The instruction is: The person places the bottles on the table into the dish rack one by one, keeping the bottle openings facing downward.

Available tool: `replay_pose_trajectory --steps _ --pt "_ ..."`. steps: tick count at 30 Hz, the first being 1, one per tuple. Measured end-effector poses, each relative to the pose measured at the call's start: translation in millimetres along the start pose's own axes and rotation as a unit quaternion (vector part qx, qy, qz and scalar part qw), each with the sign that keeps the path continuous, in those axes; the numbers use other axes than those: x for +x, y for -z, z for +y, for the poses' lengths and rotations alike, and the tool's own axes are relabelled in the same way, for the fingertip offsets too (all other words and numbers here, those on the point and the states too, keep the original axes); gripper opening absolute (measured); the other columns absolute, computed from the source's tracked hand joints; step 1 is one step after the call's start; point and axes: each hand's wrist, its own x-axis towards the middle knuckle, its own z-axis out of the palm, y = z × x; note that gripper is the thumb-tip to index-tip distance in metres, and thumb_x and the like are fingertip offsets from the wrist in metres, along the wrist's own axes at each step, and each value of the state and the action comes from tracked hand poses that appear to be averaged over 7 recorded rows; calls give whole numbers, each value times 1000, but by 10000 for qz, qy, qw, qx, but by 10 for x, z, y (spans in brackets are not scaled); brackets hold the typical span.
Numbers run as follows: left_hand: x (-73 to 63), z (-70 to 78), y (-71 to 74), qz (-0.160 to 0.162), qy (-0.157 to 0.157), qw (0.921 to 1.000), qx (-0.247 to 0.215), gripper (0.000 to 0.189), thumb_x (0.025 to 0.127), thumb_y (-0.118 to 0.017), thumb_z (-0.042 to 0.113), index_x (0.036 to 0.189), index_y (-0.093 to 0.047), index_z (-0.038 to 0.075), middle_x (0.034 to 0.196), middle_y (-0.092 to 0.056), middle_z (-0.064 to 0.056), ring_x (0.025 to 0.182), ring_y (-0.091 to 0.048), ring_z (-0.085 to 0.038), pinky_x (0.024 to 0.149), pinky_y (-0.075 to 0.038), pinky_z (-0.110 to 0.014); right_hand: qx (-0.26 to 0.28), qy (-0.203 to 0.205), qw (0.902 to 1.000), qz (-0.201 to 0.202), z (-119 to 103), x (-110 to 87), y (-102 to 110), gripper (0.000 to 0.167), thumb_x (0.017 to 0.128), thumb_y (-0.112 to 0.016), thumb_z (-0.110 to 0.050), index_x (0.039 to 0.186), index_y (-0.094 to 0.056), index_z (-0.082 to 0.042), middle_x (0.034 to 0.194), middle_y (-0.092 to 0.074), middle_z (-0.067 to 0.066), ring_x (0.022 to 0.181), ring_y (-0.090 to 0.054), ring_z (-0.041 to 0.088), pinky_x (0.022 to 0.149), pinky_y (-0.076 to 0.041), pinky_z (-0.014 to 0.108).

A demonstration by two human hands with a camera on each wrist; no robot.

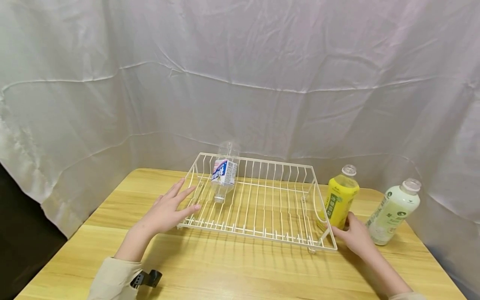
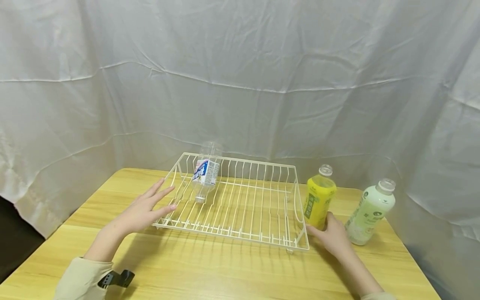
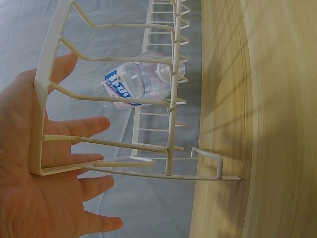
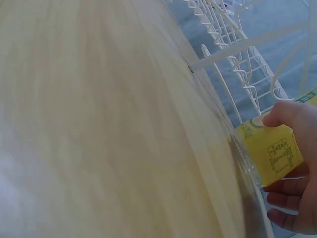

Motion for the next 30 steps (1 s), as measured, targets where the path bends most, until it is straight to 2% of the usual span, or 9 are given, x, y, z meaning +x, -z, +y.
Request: replay_pose_trajectory --steps 5,10,13,17,21,30 --pt "3 1 4 17 -13 10000 2 75 92 -46 68 153 -33 25 165 -6 -12 151 -12 -41 111 -9 -76 68 138 9996 222 -52 -10 57 69 86 -73 -36 127 -44 11 119 -58 37 109 -57 51 90 -46 65" --pt "-1 -8 1 12 5 10000 24 75 92 -45 68 153 -33 25 165 -6 -12 151 -12 -41 111 -10 -76 -180 507 9947 880 -148 -34 166 63 79 -79 -28 121 -50 8 118 -58 36 107 -54 51 88 -43 68" --pt "-2 -10 1 11 11 10000 10 75 92 -45 68 153 -33 25 166 -6 -12 151 -12 -40 111 -9 -76 -433 868 9864 1329 -198 -46 234 57 75 -82 -25 114 -52 5 113 -59 33 105 -52 49 87 -40 68" --pt "0 -10 2 22 7 10000 -8 76 91 -45 68 153 -34 25 166 -7 -12 151 -12 -40 111 -9 -76 -711 1329 9717 1821 -255 -65 287 63 69 -84 -22 115 -51 6 108 -58 30 101 -50 48 88 -37 67" --pt "0 -14 -3 22 12 10000 -6 76 91 -45 68 153 -34 26 166 -7 -12 151 -12 -40 111 -10 -76 -837 1595 9606 2119 -310 -94 323 72 63 -85 -21 119 -50 7 105 -58 29 97 -50 46 86 -38 65" --pt "1 -3 -10 20 17 10000 -53 75 91 -46 68 153 -33 26 166 -7 -12 151 -12 -39 111 -9 -76 -1163 2061 9335 2694 -447 -159 441 71 57 -81 -24 116 -53 6 103 -58 27 95 -50 44 81 -41 62"
